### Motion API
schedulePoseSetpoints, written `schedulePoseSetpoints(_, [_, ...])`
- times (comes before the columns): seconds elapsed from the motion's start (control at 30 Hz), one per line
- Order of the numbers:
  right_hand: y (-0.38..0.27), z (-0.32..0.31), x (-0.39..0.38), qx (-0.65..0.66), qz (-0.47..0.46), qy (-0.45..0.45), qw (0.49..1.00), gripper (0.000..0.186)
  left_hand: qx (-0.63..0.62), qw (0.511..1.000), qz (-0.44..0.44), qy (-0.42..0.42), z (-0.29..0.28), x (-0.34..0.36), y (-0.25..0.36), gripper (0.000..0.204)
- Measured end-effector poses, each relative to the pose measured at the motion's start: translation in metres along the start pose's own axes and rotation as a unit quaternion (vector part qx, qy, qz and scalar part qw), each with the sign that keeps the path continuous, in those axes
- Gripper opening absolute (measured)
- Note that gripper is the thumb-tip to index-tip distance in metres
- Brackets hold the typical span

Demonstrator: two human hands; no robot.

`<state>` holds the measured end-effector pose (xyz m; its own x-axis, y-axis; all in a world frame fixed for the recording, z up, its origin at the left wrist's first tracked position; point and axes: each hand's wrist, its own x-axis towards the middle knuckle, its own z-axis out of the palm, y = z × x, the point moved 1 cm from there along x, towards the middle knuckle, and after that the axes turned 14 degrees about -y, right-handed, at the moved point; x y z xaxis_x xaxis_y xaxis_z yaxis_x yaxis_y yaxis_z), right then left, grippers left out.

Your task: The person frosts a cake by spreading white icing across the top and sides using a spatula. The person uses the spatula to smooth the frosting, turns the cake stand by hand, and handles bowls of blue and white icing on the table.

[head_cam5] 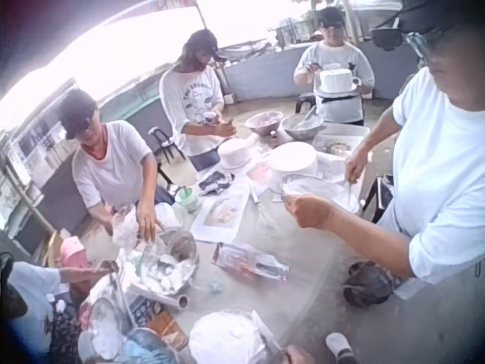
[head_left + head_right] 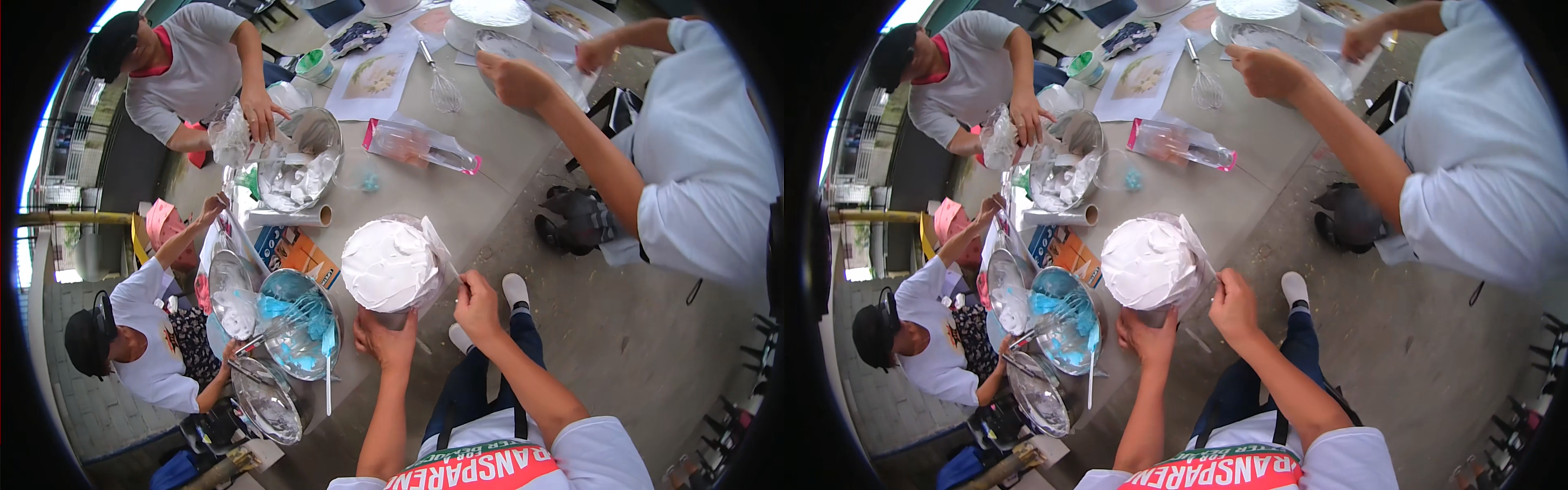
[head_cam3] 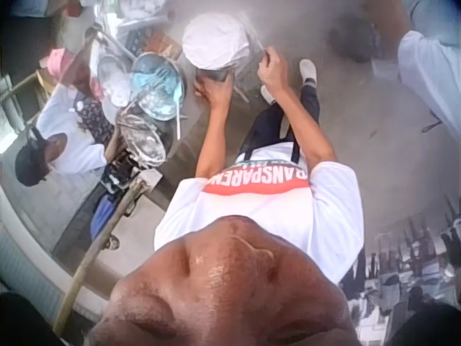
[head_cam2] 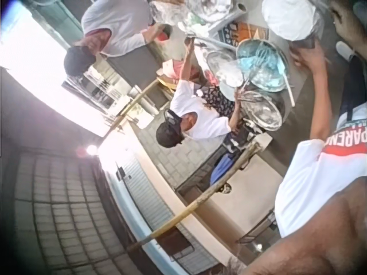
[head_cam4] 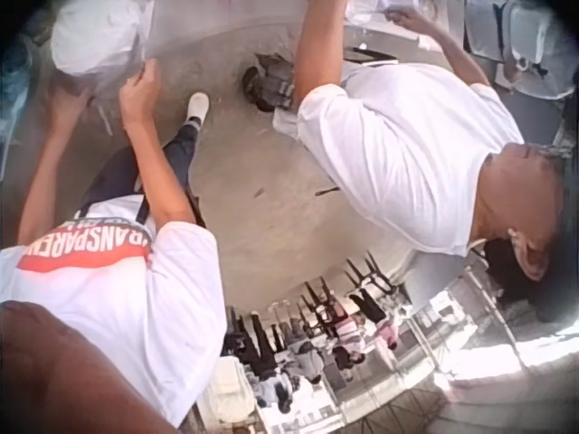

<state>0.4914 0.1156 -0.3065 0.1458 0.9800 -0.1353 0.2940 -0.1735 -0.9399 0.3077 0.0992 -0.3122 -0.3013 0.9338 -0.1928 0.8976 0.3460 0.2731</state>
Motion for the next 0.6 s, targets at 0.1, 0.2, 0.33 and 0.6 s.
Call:
schedulePoseSetpoints(0.1, [-0.026, 0.011, -0.023, 0.048, -0.003, 0.028, 0.998, 0.010, -0.002, 1.000, 0.019, 0.011, -0.004, 0.002, -0.005, 0.107])
schedulePoseSetpoints(0.2, [-0.044, 0.010, -0.040, 0.083, -0.017, 0.084, 0.993, 0.009, -0.016, 1.000, 0.022, -0.006, -0.009, 0.004, -0.009, 0.108])
schedulePoseSetpoints(0.33, [-0.007, 0.035, -0.046, 0.046, 0.025, 0.106, 0.993, 0.011, -0.049, 0.997, 0.057, 0.018, -0.010, 0.009, -0.006, 0.111])
schedulePoseSetpoints(0.6, [-0.052, 0.061, -0.054, 0.155, 0.074, 0.115, 0.978, 0.015, -0.046, 0.997, 0.055, -0.002, -0.006, 0.015, -0.016, 0.117])
